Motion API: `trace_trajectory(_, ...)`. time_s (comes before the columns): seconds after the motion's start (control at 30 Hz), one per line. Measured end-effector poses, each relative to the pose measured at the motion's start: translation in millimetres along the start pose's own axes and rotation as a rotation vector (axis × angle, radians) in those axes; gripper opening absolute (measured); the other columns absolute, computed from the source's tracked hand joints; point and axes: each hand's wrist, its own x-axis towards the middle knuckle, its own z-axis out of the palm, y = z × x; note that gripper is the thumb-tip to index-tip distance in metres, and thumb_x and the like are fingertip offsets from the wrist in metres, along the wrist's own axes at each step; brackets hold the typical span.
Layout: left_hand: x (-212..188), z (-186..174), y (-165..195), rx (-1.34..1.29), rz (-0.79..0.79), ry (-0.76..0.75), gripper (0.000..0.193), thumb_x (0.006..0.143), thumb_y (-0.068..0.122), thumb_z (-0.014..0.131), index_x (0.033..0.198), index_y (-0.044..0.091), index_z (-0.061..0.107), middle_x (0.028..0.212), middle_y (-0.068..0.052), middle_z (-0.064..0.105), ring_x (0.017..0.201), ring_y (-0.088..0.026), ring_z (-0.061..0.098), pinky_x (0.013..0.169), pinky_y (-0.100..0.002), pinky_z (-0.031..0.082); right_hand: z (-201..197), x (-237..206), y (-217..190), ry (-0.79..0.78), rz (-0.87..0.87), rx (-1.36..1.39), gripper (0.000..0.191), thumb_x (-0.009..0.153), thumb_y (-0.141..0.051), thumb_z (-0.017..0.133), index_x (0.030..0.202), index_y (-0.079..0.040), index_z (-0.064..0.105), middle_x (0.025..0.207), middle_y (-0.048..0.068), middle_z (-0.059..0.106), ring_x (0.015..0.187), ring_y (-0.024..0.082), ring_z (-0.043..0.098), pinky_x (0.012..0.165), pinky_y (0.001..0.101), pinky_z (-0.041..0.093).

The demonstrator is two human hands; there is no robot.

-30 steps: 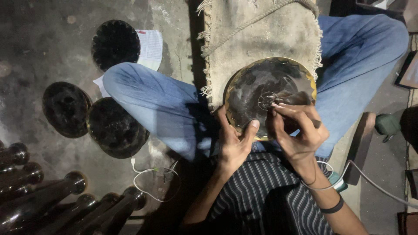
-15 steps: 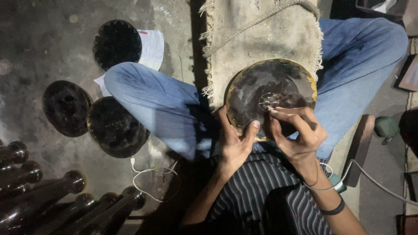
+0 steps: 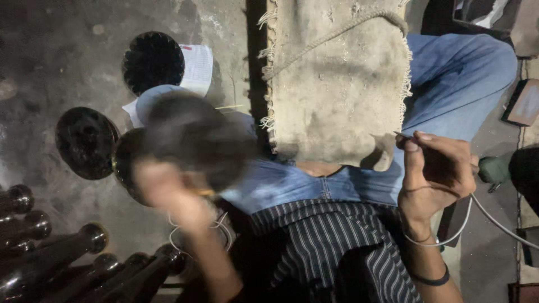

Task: The person sits on the floor with a decorative metal plate resting on their lap and engraves a pattern into its center using a small handheld scriber tool, steadying the plate with the other hand. They periodically set the finished plate aside, pick up another dark plate from the floor, and continue engraving.

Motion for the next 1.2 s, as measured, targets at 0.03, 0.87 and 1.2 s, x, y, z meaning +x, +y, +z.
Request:
trace_trajectory(0.03,33.2,-21.0,-3.7,0.238,0.554,0.132,0.044,0.117,0.039,0.053,0.133,-0.001,0.053,0.129,-0.017,0.057,0.122,-0.03,0.059,0.105,-0.048,0.054,0.4,1.4,0.6,0.007,0.011,0.053,0.007,0.116,0.01,0.067,0.116,0.008,0.061,0.116,0.013,0.062,0.099,0.018,0.069,0.09,0.0337,0.066)
trace_trajectory(0.87,162.7,-80.6,-62.7,0.758,0.053,0.236,0.059,0.092,0.051,0.075,0.128,0.007,0.06,0.126,-0.024,0.056,0.123,-0.044,0.051,0.094,-0.057,0.043,-5.9,16.0,-8.3,0.066,0.101,0.067,0.009,0.113,0.008,0.066,0.119,0.007,0.059,0.111,0.014,0.066,0.091,0.015,0.07,0.082,0.0289,0.064)
trace_trajectory(1.2,217.9,-73.4,-92.0,0.851,-0.195,0.434,0.126,0.079,0.054,0.095,0.149,-0.01,0.012,0.149,-0.039,0.025,0.141,-0.054,0.021,0.115,-0.058,0.016,-10.5,22.0,-8.1,0.069,0.126,0.03,0.01,0.11,0.008,0.065,0.118,0.006,0.058,0.11,0.014,0.067,0.088,0.016,0.07,0.081,0.0281,0.062)
